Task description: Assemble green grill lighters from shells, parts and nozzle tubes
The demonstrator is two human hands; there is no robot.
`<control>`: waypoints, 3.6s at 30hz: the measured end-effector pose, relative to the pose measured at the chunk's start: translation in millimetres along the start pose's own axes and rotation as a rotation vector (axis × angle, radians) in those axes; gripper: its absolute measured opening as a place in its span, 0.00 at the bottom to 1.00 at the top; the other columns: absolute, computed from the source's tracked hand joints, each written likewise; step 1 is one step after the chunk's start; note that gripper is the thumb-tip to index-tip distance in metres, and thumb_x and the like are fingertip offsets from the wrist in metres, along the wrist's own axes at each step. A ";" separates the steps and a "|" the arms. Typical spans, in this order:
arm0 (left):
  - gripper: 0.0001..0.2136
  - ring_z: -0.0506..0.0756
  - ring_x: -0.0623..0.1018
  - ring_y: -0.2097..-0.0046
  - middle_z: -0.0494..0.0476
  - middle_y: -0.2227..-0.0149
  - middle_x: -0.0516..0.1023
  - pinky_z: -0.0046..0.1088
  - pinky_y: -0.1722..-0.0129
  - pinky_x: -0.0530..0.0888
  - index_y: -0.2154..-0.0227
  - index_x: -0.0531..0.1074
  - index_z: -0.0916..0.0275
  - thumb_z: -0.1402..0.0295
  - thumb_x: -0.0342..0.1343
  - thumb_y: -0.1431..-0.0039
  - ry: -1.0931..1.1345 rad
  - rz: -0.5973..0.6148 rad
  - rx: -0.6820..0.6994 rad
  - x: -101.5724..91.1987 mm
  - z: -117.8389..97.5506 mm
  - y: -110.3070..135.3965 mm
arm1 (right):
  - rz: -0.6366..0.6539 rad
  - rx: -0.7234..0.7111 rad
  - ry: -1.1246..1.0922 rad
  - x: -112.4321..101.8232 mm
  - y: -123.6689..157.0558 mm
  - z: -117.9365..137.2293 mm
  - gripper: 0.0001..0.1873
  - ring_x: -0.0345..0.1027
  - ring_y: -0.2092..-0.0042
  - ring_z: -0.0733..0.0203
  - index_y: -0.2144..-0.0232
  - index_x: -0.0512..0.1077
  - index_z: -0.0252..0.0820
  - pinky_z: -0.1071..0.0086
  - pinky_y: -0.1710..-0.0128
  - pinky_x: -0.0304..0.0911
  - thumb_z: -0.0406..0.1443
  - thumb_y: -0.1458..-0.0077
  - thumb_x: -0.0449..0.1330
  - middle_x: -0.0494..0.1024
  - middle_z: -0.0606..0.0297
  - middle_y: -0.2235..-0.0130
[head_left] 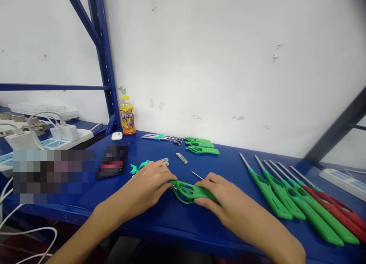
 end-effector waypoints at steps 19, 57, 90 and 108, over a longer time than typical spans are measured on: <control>0.10 0.61 0.77 0.45 0.57 0.50 0.82 0.44 0.40 0.70 0.49 0.79 0.60 0.75 0.56 0.26 0.028 0.035 0.035 14.1 8.3 -1.8 | 0.082 0.096 0.146 4.2 -18.0 16.7 0.16 0.74 0.44 0.43 0.45 0.80 0.45 0.52 0.43 0.68 0.36 0.34 0.68 0.80 0.56 0.47; 0.11 0.60 0.80 0.54 0.57 0.56 0.83 0.38 0.53 0.73 0.53 0.84 0.61 0.76 0.56 0.26 -0.052 -0.013 0.128 24.0 14.1 -5.0 | 0.037 0.147 0.110 0.3 -20.0 9.3 0.14 0.79 0.48 0.42 0.48 0.85 0.45 0.57 0.49 0.68 0.35 0.36 0.70 0.87 0.56 0.52; 0.02 0.61 0.81 0.57 0.55 0.58 0.83 0.38 0.57 0.75 0.57 0.75 0.59 0.70 0.58 0.26 -0.145 -0.162 0.070 -7.0 5.9 3.0 | 0.033 0.028 -0.140 -18.3 -8.4 1.1 0.13 0.76 0.49 0.50 0.44 0.72 0.52 0.60 0.50 0.65 0.45 0.26 0.56 0.83 0.64 0.49; 0.05 0.56 0.82 0.62 0.55 0.62 0.84 0.33 0.61 0.78 0.59 0.73 0.60 0.76 0.57 0.27 -0.085 -0.485 0.324 -5.3 -21.5 1.5 | -0.074 -0.117 -0.339 -29.3 -12.0 1.1 0.32 0.61 0.72 0.63 0.78 0.70 0.42 0.66 0.65 0.55 0.52 0.25 0.50 0.69 0.70 0.77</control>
Point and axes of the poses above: each hand's wrist, its own y-axis away from the middle knuckle, its own x-axis out of the palm, z = x × y, the point moved 1 cm from there along -y, towards the middle knuckle
